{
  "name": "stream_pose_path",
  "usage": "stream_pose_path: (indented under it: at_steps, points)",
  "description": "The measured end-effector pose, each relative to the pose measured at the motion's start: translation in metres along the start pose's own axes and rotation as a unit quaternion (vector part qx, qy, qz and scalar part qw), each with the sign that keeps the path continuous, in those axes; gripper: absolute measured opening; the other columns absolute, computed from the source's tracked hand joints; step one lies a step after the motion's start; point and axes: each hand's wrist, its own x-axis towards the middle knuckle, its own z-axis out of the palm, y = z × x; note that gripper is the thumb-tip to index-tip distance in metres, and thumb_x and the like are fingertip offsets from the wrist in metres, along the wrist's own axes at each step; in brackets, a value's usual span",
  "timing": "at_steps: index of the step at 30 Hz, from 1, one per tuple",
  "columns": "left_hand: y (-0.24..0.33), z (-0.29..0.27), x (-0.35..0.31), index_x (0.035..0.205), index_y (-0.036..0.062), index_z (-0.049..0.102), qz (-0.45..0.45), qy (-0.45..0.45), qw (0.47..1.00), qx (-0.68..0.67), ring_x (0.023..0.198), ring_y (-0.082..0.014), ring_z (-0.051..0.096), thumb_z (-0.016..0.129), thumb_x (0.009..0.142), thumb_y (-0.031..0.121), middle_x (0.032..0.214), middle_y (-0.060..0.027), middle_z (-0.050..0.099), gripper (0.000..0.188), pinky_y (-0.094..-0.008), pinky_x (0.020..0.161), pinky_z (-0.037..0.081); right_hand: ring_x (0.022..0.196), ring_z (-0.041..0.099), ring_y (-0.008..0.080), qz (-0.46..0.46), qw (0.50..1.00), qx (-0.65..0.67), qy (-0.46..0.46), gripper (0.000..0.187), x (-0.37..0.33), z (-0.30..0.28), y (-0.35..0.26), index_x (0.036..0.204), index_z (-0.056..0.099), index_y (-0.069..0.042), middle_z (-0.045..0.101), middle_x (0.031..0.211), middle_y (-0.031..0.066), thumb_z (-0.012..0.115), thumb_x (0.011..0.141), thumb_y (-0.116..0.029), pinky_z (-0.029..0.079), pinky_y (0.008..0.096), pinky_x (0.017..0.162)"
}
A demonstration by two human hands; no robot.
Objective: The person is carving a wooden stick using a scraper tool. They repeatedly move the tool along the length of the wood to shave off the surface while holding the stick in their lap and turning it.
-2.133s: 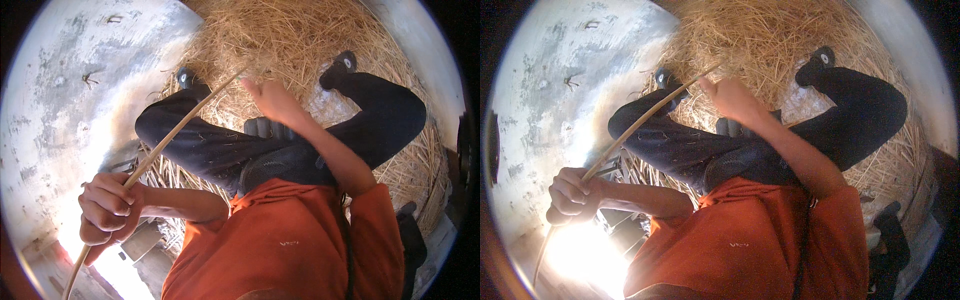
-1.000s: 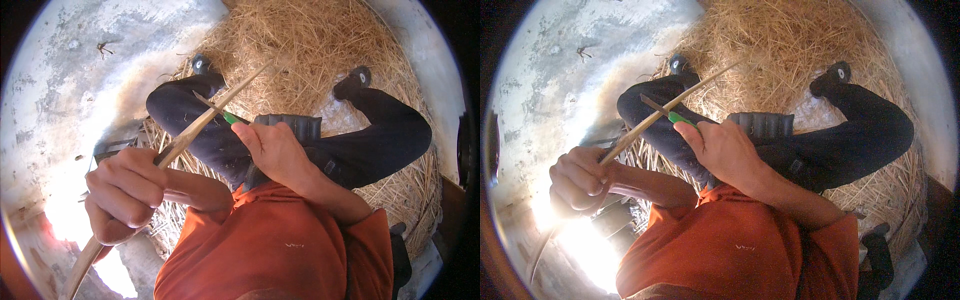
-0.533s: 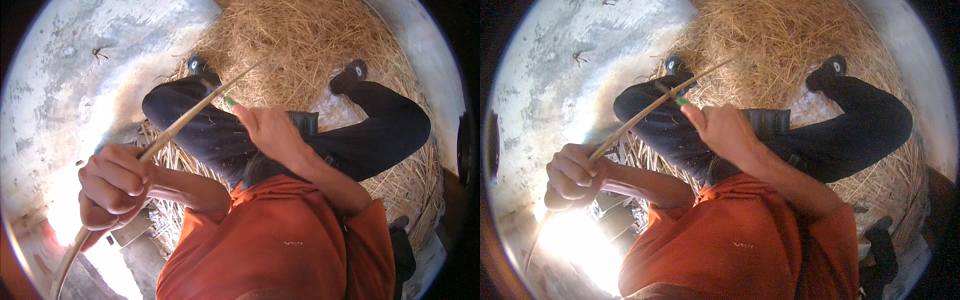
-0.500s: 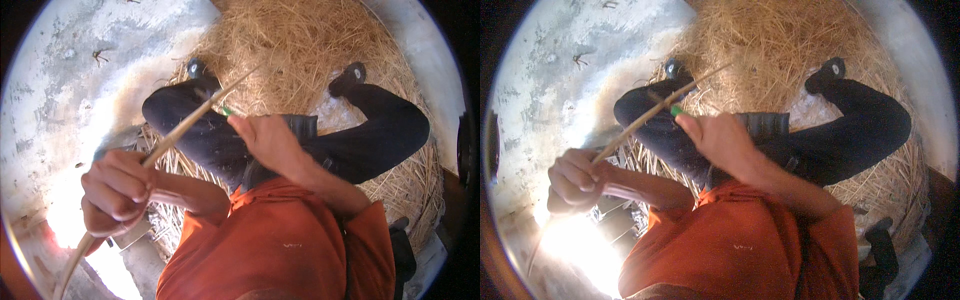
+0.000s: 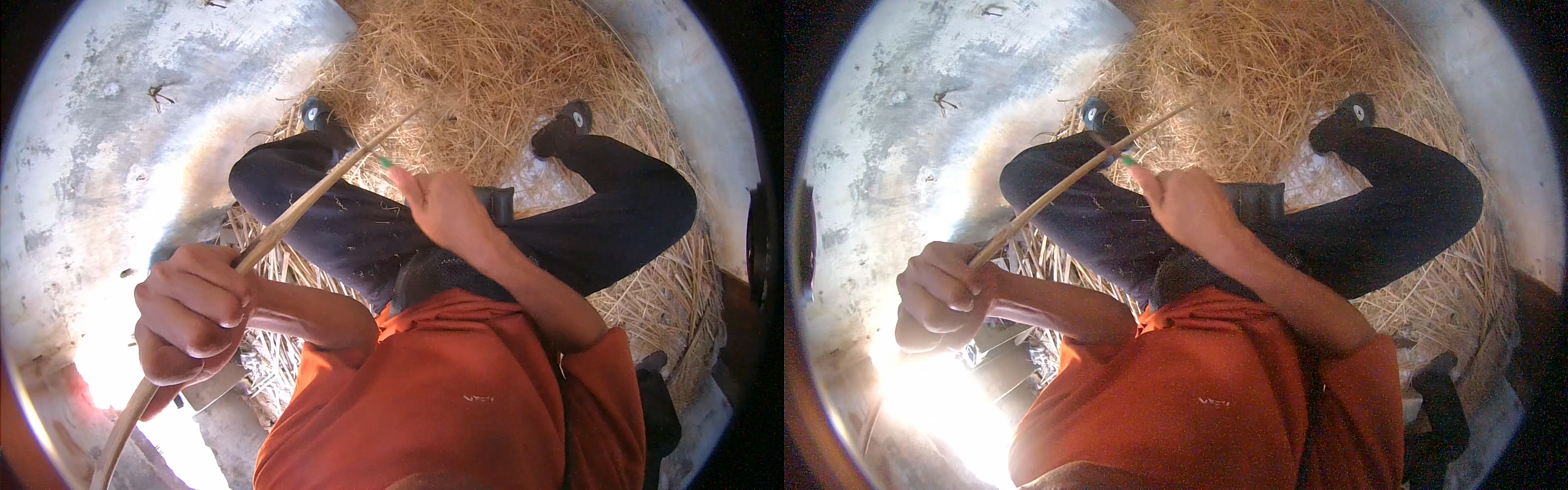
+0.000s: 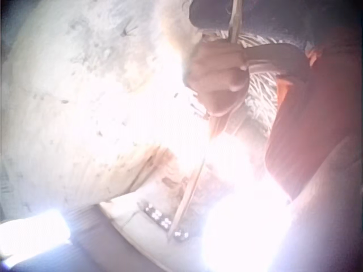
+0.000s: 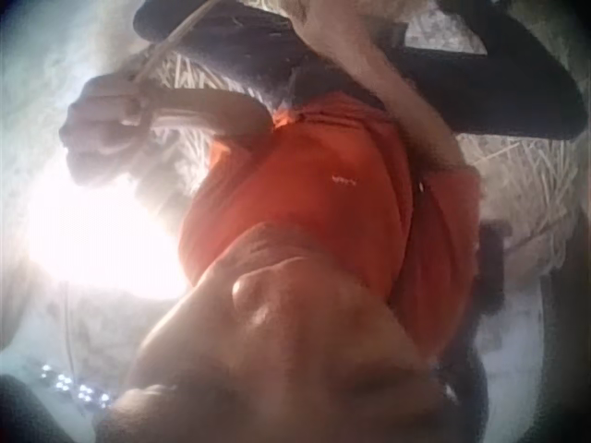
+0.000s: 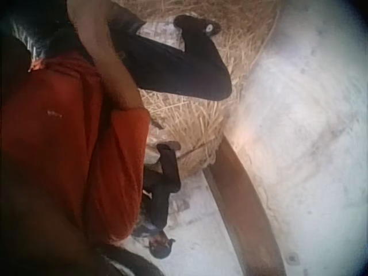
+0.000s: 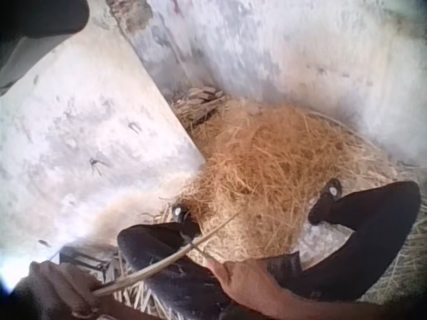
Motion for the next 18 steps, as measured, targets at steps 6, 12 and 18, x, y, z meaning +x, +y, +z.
stream_pose_path:
  at_steps: [6, 12, 18]
  points:
    - [-0.004, -0.005, -0.001, 0.05, 0.0109, 0.032, 0.021, 0.017, 1.0, -0.008, 0.027, -0.0038, 0.017, 0.044, 0.091, 0.042, 0.036, 0.003, 0.026, 0.053, -0.0193, 0.025, 0.011, 0.059, 0.051, 0.0443, 0.082, 0.996, -0.033, -0.026, 0.065, 0.017, 0.012, 0.051, 0.062, 0.054, 0.004, 0.049, 0.058, 0.0269, 0.03, 0.093, -0.048, 0.039, 0.0481, 0.056]
    - [-0.011, -0.002, -0.001, 0.048, 0.0127, 0.03, 0.023, 0.023, 0.999, -0.027, 0.027, -0.0033, 0.017, 0.044, 0.091, 0.043, 0.035, 0.0039, 0.024, 0.054, -0.0187, 0.025, 0.011, 0.057, 0.052, 0.044, 0.121, 0.99, -0.062, -0.034, 0.068, 0.038, 0.018, 0.074, 0.059, 0.053, 0.007, 0.05, 0.056, 0.0273, 0.032, 0.093, -0.048, 0.042, 0.0479, 0.059]
    - [-0.003, -0.006, 0.003, 0.05, 0.015, 0.027, 0.012, 0.044, 0.999, 0.019, 0.026, -0.0029, 0.017, 0.043, 0.09, 0.049, 0.035, 0.0045, 0.025, 0.055, -0.0174, 0.024, 0.013, 0.049, 0.053, 0.0402, 0.153, 0.985, -0.064, -0.035, 0.073, 0.077, 0.019, 0.104, 0.052, 0.051, 0.007, 0.052, 0.053, 0.0253, 0.029, 0.093, -0.048, 0.044, 0.0475, 0.059]
